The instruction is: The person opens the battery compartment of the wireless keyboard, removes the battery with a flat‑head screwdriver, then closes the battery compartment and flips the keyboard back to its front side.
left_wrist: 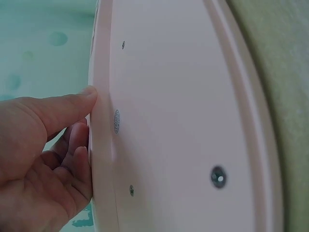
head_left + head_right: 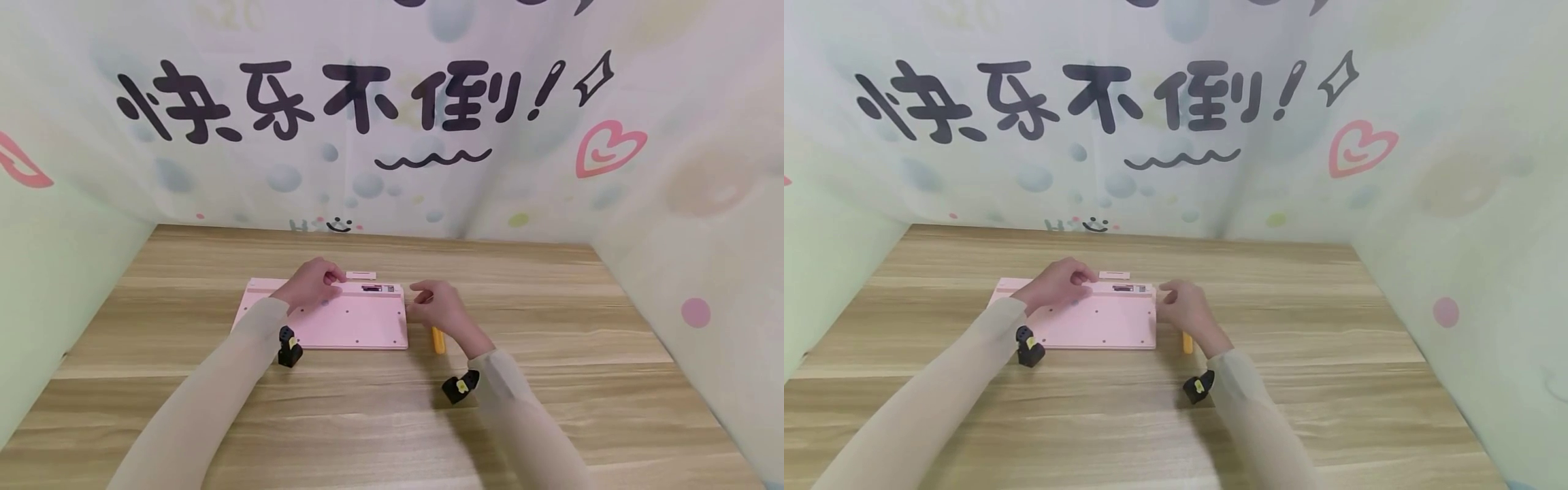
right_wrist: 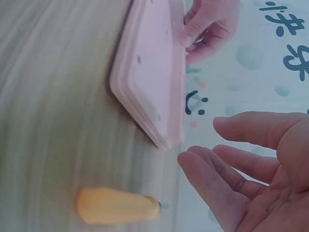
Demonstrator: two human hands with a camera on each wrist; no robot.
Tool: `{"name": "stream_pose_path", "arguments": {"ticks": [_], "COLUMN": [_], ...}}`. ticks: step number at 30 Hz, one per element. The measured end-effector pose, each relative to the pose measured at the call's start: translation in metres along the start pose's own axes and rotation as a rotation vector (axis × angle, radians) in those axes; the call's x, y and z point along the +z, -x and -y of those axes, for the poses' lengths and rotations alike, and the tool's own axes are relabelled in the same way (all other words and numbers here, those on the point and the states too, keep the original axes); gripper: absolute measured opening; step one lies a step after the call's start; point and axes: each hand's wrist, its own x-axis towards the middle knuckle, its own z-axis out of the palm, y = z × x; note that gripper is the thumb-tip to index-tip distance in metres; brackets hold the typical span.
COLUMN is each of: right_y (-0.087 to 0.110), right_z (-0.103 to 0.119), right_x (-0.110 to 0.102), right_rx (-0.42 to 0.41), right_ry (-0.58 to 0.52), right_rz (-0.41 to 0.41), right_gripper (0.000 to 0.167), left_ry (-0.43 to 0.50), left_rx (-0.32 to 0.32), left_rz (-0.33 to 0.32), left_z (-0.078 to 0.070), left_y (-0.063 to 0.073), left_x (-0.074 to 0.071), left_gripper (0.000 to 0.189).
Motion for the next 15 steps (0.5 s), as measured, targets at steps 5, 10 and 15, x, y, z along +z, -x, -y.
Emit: {"name": "stream_pose_path", "arguments": {"ticks": [5, 10, 15], "right_y": [0.001, 0.001, 0.003], "right_z": [-0.001, -0.007, -0.015], "right_x": [-0.012, -0.022, -0.031], "right_rx": [-0.025, -0.046, -0.044], "right_ry": [0.009, 0.034, 0.075], "right_rz": [0.001, -0.019, -0.036], "right_gripper": [0.041, 0.04, 0.039], "left_ry": [-0.004, -0.008, -0.004], "left_rx": [0.005, 0.011, 0.016], "left_rz": [0.004, -0.001, 0.003], "left_z": [-0.002, -0.003, -0.002], "left_y": [0.001, 0.002, 0.001], "left_x": [0.0, 0.0, -0.001], "left_gripper": [0.024, 0.024, 0.024]}}
